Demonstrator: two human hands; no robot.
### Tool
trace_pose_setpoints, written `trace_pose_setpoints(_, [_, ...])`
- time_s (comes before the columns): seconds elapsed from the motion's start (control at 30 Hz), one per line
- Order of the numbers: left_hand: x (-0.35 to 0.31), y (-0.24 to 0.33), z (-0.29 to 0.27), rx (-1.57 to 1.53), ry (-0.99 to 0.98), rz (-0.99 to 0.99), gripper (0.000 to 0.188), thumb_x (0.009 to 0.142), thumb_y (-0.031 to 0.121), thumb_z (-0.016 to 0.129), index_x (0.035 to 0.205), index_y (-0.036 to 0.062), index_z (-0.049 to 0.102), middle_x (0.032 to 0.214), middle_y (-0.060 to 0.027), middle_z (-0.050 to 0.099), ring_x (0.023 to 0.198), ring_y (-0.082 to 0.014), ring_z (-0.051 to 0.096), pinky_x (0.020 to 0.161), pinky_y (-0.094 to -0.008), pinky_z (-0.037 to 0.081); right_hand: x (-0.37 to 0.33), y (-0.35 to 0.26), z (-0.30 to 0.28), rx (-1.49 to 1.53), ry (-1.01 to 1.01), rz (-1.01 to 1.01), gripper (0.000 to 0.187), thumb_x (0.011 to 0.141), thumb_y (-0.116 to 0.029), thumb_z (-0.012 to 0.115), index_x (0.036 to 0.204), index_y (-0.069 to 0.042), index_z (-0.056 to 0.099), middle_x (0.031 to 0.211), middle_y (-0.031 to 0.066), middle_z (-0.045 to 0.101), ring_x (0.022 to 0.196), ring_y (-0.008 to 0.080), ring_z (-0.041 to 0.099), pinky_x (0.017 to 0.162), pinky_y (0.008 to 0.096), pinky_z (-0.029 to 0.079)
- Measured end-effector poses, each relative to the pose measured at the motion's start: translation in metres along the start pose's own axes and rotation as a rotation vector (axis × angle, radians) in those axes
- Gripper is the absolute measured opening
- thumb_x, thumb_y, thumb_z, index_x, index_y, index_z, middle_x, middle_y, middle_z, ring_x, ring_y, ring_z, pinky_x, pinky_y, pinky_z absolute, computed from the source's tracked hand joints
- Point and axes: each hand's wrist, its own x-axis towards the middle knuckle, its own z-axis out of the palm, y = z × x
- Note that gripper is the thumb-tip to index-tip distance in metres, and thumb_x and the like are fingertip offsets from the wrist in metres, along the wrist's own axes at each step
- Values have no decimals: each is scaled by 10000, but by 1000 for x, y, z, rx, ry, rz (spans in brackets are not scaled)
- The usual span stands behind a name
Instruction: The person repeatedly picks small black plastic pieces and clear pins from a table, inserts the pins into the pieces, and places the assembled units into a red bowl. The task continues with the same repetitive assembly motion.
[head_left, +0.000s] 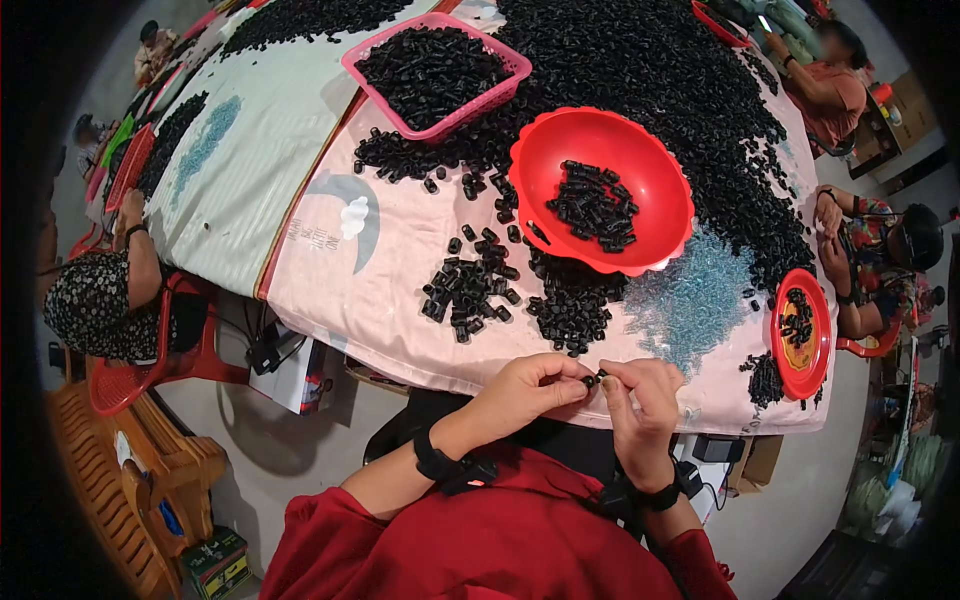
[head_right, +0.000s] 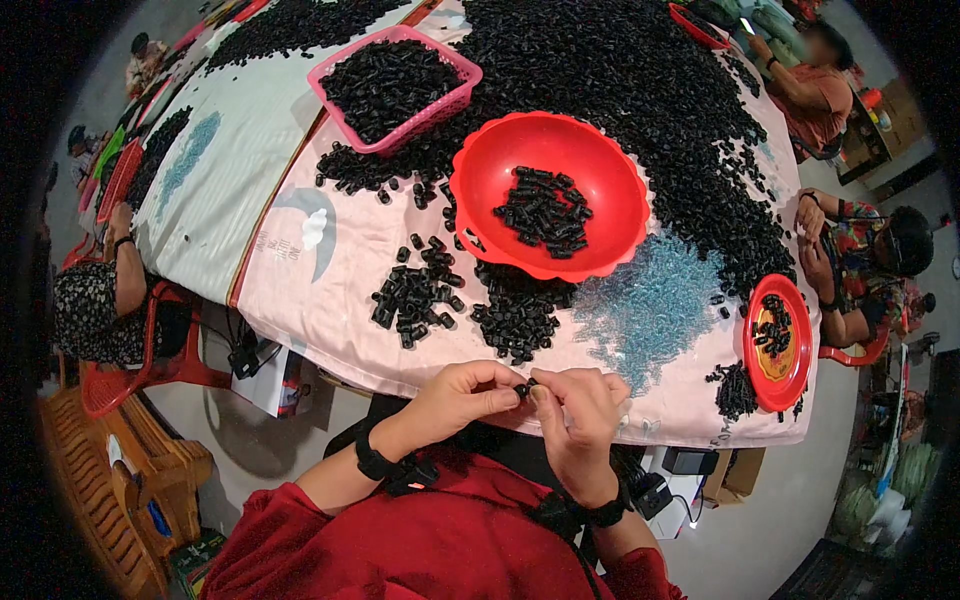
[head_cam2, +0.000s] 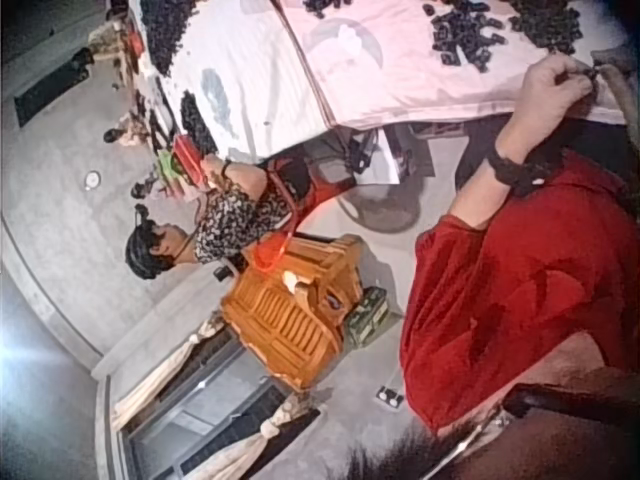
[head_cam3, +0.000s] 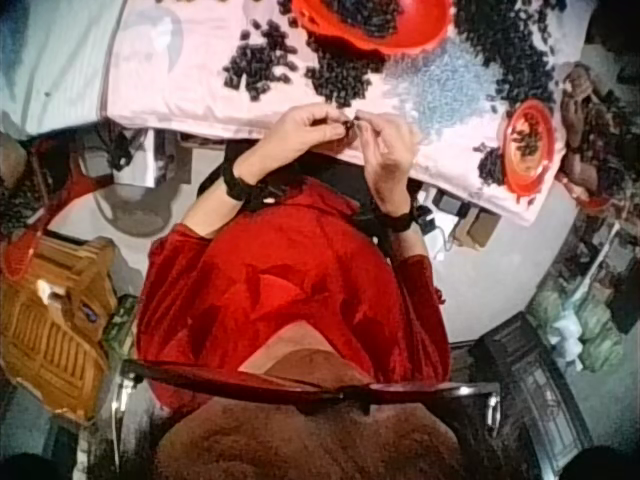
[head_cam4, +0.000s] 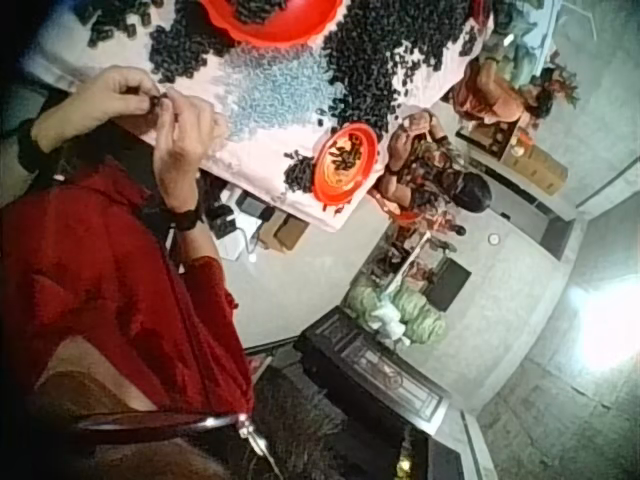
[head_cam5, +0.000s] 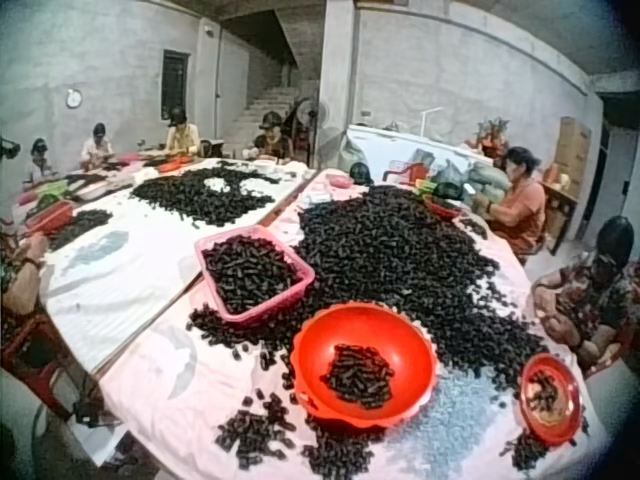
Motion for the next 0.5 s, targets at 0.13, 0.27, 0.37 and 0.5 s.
trace_pose_setpoints(0.13, [-1,0,0,8,0,8,227,1068,134,689,1237,-15,706,1085,-14,739,969,-67,669,858,-236,560,-2,1,2,9,-17,-3,215,882,-35,809,1089,-89,789,900,24,687,854,202,628,878,375,372])
trace_pose_setpoints(0.27, [-1,0,0,28,-4,23,243,1067,146,692,1243,-21,708,1090,-21,744,977,-70,669,868,-241,560,-2,-1,2,28,-28,11,195,903,-11,780,1091,-61,789,895,37,680,848,205,610,892,364,383])
trace_pose_setpoints(0.37, [-2,1,0,54,5,24,254,1065,154,697,1246,-24,713,1092,-22,745,983,-71,668,871,-244,560,-4,1,4,36,-27,12,205,897,-19,789,1097,-67,787,890,33,680,841,203,622,882,366,377])
trace_pose_setpoints(0.5, [-2,-1,1,77,22,47,260,1059,159,705,1239,-28,717,1088,-26,747,982,-76,671,867,-246,561,-5,2,5,39,-25,11,220,891,-29,800,1105,-78,786,887,30,680,839,203,632,871,371,372])
